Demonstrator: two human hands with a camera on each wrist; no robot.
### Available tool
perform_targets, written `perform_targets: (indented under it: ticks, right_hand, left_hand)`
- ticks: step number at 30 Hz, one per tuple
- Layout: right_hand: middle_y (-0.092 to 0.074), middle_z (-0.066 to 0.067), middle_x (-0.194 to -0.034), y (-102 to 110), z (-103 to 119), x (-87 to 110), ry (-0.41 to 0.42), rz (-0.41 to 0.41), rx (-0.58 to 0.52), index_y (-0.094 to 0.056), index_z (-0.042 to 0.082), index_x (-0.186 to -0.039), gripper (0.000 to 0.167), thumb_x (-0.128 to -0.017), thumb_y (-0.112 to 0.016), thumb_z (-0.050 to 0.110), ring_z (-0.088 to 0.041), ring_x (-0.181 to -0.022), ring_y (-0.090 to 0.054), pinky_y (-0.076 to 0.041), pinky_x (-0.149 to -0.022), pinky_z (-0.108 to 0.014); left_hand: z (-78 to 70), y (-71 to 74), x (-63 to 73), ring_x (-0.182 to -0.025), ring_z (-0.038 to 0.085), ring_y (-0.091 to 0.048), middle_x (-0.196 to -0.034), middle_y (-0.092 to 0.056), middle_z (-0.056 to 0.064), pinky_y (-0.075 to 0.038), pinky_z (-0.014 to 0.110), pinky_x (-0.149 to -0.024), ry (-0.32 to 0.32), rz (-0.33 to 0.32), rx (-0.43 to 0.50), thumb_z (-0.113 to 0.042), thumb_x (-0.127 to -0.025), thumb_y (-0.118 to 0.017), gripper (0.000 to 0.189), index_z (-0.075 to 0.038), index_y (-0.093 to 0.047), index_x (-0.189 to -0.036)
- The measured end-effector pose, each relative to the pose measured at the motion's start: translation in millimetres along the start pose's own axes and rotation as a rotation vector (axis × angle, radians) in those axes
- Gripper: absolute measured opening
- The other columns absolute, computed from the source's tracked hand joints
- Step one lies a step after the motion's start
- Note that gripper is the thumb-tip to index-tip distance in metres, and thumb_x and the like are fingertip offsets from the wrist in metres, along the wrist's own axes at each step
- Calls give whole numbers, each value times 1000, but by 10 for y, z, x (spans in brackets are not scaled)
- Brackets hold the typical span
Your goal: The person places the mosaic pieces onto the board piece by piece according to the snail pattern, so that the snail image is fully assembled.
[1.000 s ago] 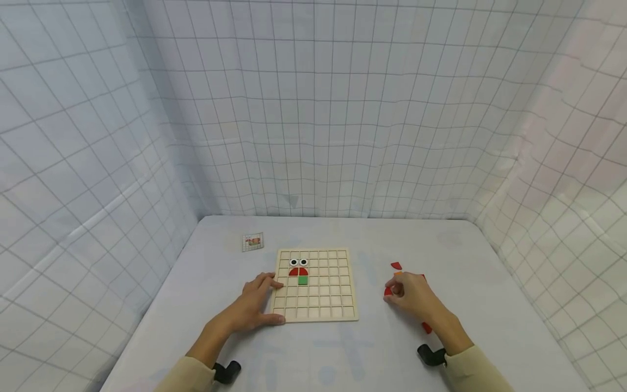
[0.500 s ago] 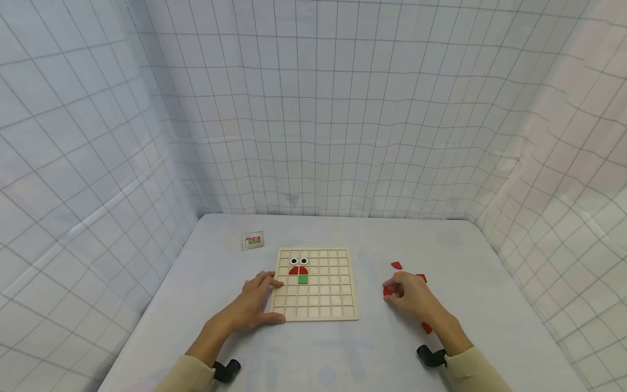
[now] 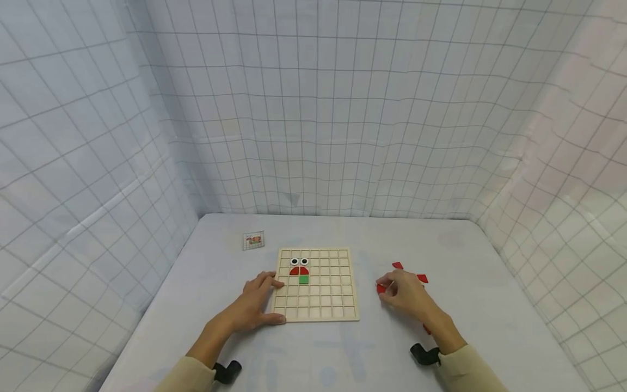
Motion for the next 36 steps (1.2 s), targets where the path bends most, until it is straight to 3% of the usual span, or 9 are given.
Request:
perform_targets:
  ticks: [8,15,24,36]
  right_hand:
    - [-78,1,-102,-54,237,-88,60,-12,-35,-87,8,-114,25,-92,-90,-3,-4,-84,-62,-58,-73,-19]
    - [-77,3,-103,-191,508,-216,107,40,-76,-86,11,-112,19,-96,-92,3,-6,-86,-64,-58,-70,-19]
    - [-79,0,-101,-468,940,-376,258,123,-125,-88,9,-107,13,-97,-91,2,-7,-83,-64,-58,-73,-18]
    - [-80,-4,-104,-768,1305,-501,332,173,-123,-89,8,-108,10,-99,-90,4,0,-84,-58,-53,-73,-16]
  left_hand:
    - [11,-6,-3,-171,55,-38,-181,-43,23,-20,84,-140,11,4,8,-43,-90,-103,81,-11,-62,-152]
    - [-12,11,-4,-172,55,-38,-180,-43,23,-20,86,-140,7,1,8,-43,-90,-102,80,-11,-62,-151]
    - [-13,4,8,-173,56,-36,-181,-42,24,-18,86,-140,18,1,14,-44,-90,-102,82,-10,-62,-152]
    - [-30,10,-1,-171,56,-38,-179,-43,25,-21,86,-139,-11,1,8,-45,-92,-100,79,-8,-62,-151]
Point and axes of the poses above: each hand's wrist, its own x-axis away from the middle knuckle, its own y-axis out of the back of the hand, z = x × y, the point moved 10 cm from there along -x, towards the middle knuckle
